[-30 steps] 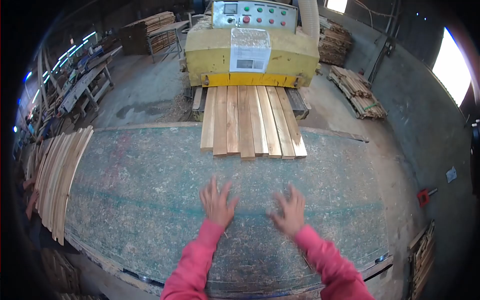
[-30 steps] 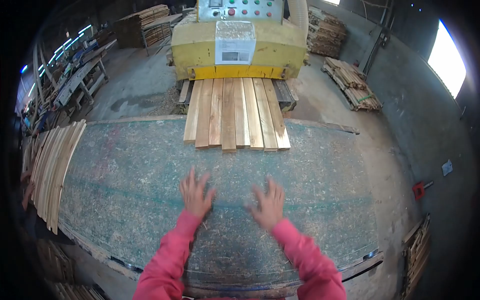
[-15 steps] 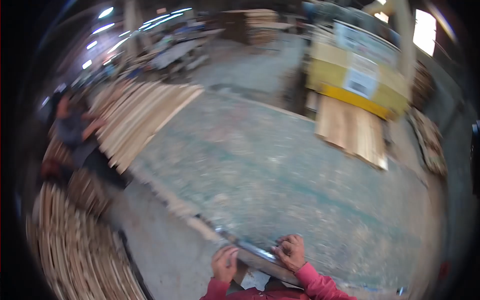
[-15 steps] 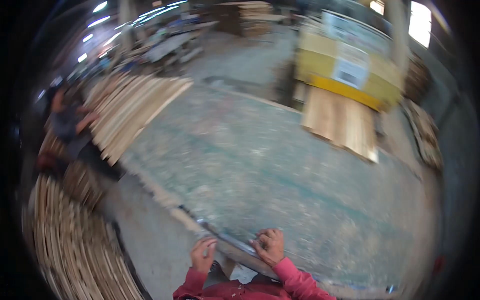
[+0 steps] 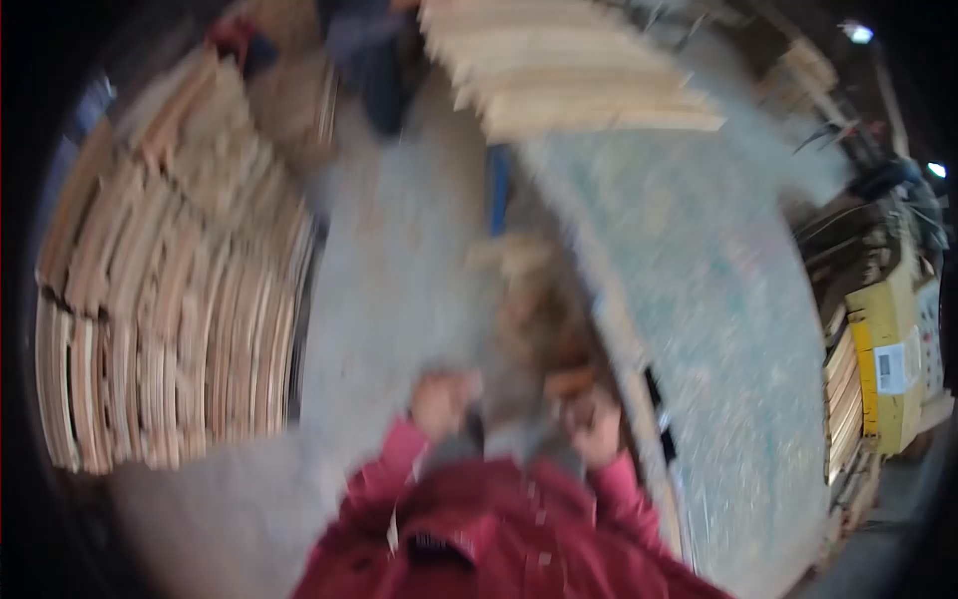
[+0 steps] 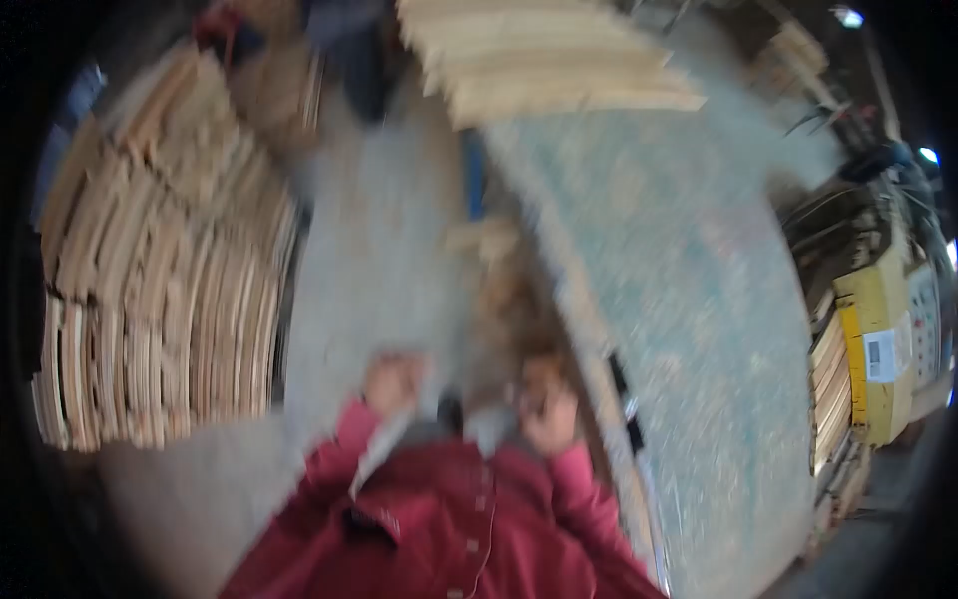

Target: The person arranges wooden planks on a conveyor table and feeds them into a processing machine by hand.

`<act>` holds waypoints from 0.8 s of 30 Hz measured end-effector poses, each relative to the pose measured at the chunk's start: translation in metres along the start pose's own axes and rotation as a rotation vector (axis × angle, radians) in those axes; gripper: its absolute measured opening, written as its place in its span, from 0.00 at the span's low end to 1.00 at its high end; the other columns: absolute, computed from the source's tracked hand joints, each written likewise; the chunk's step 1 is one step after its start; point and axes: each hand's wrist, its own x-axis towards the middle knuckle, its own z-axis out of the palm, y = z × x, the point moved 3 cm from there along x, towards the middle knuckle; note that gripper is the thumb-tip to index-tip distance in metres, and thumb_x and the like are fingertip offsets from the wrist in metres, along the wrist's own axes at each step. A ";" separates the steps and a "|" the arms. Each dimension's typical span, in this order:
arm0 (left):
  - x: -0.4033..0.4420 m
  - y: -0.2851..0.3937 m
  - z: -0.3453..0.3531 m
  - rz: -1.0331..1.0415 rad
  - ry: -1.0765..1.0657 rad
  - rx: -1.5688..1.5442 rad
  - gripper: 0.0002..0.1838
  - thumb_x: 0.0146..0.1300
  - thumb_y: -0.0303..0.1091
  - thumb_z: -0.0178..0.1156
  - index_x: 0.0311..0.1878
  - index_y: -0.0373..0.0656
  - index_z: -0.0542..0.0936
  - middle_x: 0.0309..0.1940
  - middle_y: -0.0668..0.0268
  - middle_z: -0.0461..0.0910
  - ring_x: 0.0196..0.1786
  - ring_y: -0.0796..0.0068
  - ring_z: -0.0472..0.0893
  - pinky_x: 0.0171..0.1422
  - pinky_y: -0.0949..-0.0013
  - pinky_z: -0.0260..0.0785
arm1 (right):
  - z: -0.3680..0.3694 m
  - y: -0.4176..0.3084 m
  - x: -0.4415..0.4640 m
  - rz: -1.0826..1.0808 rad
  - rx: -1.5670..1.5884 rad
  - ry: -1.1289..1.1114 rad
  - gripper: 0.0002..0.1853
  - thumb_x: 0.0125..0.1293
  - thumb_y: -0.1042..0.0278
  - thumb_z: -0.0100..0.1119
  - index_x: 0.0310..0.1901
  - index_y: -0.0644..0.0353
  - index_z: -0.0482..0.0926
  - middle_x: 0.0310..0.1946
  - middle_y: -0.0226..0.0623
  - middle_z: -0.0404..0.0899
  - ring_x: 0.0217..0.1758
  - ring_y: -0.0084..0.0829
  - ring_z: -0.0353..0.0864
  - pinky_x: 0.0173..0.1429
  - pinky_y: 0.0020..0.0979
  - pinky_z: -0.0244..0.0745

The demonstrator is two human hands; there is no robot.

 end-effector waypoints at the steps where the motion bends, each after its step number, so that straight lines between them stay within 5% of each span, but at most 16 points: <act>1: -0.010 -0.036 -0.015 -0.035 0.097 -0.097 0.19 0.52 0.28 0.62 0.48 0.49 0.89 0.45 0.60 0.89 0.45 0.53 0.87 0.52 0.53 0.79 | 0.005 -0.016 0.016 0.055 0.059 -0.133 0.13 0.61 0.60 0.75 0.38 0.60 0.83 0.34 0.47 0.83 0.39 0.49 0.83 0.45 0.46 0.78; 2: -0.003 -0.052 -0.054 -0.307 0.085 -0.241 0.20 0.50 0.25 0.62 0.48 0.47 0.89 0.40 0.59 0.88 0.40 0.54 0.86 0.48 0.54 0.78 | 0.017 -0.029 0.035 -0.038 0.106 -0.177 0.11 0.60 0.65 0.75 0.35 0.61 0.82 0.28 0.45 0.81 0.34 0.48 0.82 0.41 0.43 0.78; 3: -0.003 -0.084 -0.070 -0.189 0.185 -0.139 0.17 0.53 0.24 0.63 0.47 0.47 0.89 0.37 0.58 0.87 0.36 0.55 0.85 0.44 0.54 0.77 | 0.029 -0.024 0.052 -0.113 0.033 -0.116 0.08 0.60 0.69 0.75 0.31 0.61 0.84 0.26 0.44 0.82 0.32 0.47 0.83 0.41 0.42 0.78; 4: 0.004 -0.101 -0.099 -0.338 0.051 -0.218 0.12 0.60 0.26 0.64 0.47 0.47 0.88 0.37 0.59 0.87 0.37 0.56 0.85 0.45 0.55 0.77 | 0.034 -0.027 0.065 -0.045 0.029 -0.180 0.07 0.61 0.71 0.74 0.31 0.62 0.85 0.29 0.44 0.83 0.33 0.45 0.83 0.41 0.40 0.78; 8: 0.064 -0.148 -0.155 -0.177 0.086 0.005 0.09 0.66 0.28 0.64 0.47 0.47 0.88 0.38 0.62 0.87 0.40 0.58 0.85 0.48 0.57 0.75 | 0.026 -0.060 0.153 -0.054 0.021 -0.146 0.07 0.65 0.73 0.73 0.35 0.68 0.86 0.32 0.43 0.84 0.33 0.34 0.84 0.41 0.31 0.76; 13: 0.187 -0.186 -0.178 -0.084 0.004 0.098 0.09 0.68 0.24 0.64 0.50 0.43 0.87 0.44 0.59 0.88 0.46 0.58 0.87 0.54 0.61 0.77 | 0.040 -0.033 0.230 -0.003 0.015 -0.048 0.09 0.64 0.71 0.74 0.34 0.68 0.86 0.33 0.42 0.85 0.33 0.35 0.84 0.42 0.31 0.77; 19: 0.370 -0.206 -0.177 0.188 0.059 0.232 0.20 0.65 0.31 0.68 0.60 0.53 0.84 0.61 0.59 0.82 0.59 0.55 0.79 0.66 0.56 0.68 | 0.032 -0.001 0.323 0.099 -0.098 0.133 0.09 0.62 0.70 0.74 0.38 0.67 0.87 0.43 0.43 0.85 0.46 0.41 0.87 0.54 0.35 0.79; 24: 0.455 -0.237 -0.178 0.173 0.086 0.259 0.31 0.63 0.35 0.70 0.71 0.59 0.77 0.70 0.61 0.75 0.65 0.51 0.76 0.69 0.52 0.65 | 0.025 0.009 0.366 0.206 -0.028 0.225 0.07 0.64 0.72 0.71 0.39 0.66 0.86 0.43 0.42 0.85 0.46 0.40 0.87 0.53 0.34 0.78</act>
